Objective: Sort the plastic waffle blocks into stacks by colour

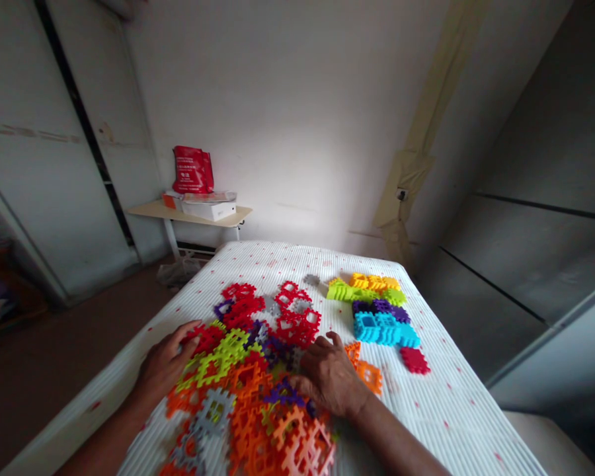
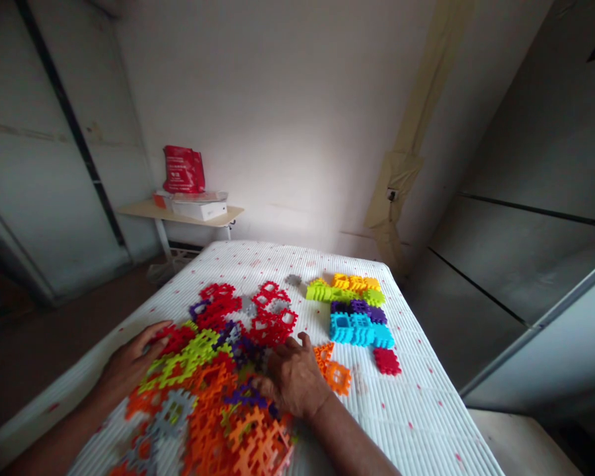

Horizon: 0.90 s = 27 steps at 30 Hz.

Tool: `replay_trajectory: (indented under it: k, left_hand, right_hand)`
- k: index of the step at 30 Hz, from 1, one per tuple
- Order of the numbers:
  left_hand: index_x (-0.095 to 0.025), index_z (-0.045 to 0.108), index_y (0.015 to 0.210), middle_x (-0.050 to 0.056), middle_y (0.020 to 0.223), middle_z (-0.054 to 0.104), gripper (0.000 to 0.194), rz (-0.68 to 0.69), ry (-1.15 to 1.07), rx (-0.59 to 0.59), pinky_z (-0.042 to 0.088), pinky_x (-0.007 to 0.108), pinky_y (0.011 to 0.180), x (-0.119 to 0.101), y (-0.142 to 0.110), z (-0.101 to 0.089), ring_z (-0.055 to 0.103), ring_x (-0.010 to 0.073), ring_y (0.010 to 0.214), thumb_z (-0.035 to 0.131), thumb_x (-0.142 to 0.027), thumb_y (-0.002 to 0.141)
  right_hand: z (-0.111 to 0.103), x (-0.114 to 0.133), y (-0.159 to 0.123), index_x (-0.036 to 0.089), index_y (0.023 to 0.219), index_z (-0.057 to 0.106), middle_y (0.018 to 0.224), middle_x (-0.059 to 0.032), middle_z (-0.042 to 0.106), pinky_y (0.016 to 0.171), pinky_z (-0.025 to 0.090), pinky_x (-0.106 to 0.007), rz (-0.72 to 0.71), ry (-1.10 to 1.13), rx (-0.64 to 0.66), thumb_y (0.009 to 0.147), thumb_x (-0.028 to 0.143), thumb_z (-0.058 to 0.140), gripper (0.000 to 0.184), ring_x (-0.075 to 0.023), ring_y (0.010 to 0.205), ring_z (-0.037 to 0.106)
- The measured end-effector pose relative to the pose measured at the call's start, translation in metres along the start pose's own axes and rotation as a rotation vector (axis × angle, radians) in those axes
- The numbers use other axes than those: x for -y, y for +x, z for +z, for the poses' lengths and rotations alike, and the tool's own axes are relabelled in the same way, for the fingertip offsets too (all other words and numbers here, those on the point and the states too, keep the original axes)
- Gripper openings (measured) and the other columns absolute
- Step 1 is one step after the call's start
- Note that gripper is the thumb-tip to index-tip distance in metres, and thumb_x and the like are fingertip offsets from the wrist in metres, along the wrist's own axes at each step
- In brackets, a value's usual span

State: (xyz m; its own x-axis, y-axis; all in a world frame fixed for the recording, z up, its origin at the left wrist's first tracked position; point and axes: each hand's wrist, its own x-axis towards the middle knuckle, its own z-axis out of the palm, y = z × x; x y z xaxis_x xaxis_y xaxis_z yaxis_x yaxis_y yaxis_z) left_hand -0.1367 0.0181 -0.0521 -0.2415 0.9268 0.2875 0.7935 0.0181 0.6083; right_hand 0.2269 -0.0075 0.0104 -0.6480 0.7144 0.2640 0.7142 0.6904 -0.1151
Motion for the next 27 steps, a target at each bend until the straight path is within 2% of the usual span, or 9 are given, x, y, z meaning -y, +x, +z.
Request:
replay_trajectory:
  k: [3,5,7,9,11,15,20,27]
  left_hand:
    - [-0.022,0.06,0.114,0.007,0.106,0.072,0.046,0.004,-0.007,-0.002,0.051,0.03,0.083,0.001,0.0,0.001,0.067,0.0222,0.095,0.043,-0.047,0.08]
    - [-0.023,0.061,0.113,0.006,0.106,0.072,0.045,0.012,-0.015,-0.004,0.051,0.03,0.084,0.002,0.0,0.002,0.067,0.022,0.095,0.043,-0.047,0.08]
    - [-0.024,0.06,0.113,0.005,0.106,0.072,0.044,0.022,-0.023,-0.002,0.05,0.03,0.086,0.004,0.0,0.002,0.066,0.0212,0.097,0.043,-0.047,0.08]
    - [-0.024,0.06,0.113,0.004,0.106,0.072,0.043,0.027,-0.026,0.001,0.049,0.029,0.087,0.005,0.001,0.003,0.066,0.0206,0.097,0.043,-0.046,0.08]
    - [-0.024,0.059,0.114,0.005,0.107,0.071,0.043,0.028,-0.024,0.003,0.049,0.029,0.087,0.006,0.001,0.003,0.066,0.0208,0.097,0.044,-0.046,0.08]
    - [-0.024,0.06,0.114,0.005,0.109,0.071,0.043,0.033,-0.024,0.004,0.049,0.029,0.087,0.006,0.0,0.004,0.065,0.0207,0.098,0.042,-0.047,0.081]
    - [-0.024,0.06,0.114,0.005,0.104,0.072,0.044,0.033,-0.023,-0.01,0.05,0.03,0.085,0.006,0.001,0.004,0.067,0.0216,0.095,0.045,-0.047,0.08]
    - [-0.024,0.063,0.108,0.006,0.108,0.071,0.042,0.035,-0.058,-0.046,0.05,0.031,0.087,0.004,0.001,0.004,0.066,0.0222,0.098,0.046,-0.047,0.078]
  right_hand:
    - [0.002,-0.001,0.001,0.02,0.081,0.062,0.084,-0.0054,0.063,0.088,0.03,-0.041,0.015,0.024,-0.026,0.09,0.051,0.045,0.037,-0.0206,0.085,0.051]
    - [0.004,0.001,0.003,0.021,0.102,0.062,0.106,-0.0085,0.062,0.089,0.031,-0.041,0.009,0.05,-0.049,0.09,0.051,0.046,0.036,-0.0238,0.098,0.05]
    - [0.007,0.004,0.005,0.023,0.124,0.053,0.13,-0.0107,0.051,0.093,0.029,-0.045,-0.017,0.057,-0.036,0.088,0.056,0.045,0.049,-0.0282,0.114,0.043]
    - [0.01,0.006,0.005,0.024,0.133,0.044,0.138,-0.0105,0.044,0.096,0.026,-0.049,-0.044,0.064,0.007,0.088,0.06,0.042,0.058,-0.0302,0.121,0.038]
    - [0.013,0.008,0.005,0.025,0.132,0.046,0.133,-0.009,0.05,0.098,0.025,-0.049,-0.058,0.099,0.031,0.088,0.061,0.041,0.057,-0.0283,0.118,0.042]
    - [0.012,0.009,0.004,0.022,0.116,0.056,0.107,-0.0065,0.064,0.098,0.025,-0.045,-0.075,0.168,-0.013,0.088,0.06,0.042,0.048,-0.023,0.102,0.051]
    - [0.01,0.008,0.004,0.021,0.085,0.06,0.079,-0.0027,0.064,0.096,0.026,-0.041,-0.124,0.15,-0.019,0.089,0.059,0.041,0.043,-0.0195,0.086,0.053]
    - [0.014,0.005,0.003,0.021,0.084,0.059,0.082,-0.0036,0.063,0.079,0.033,-0.033,-0.137,0.132,0.014,0.091,0.057,0.039,0.042,-0.0194,0.084,0.054]
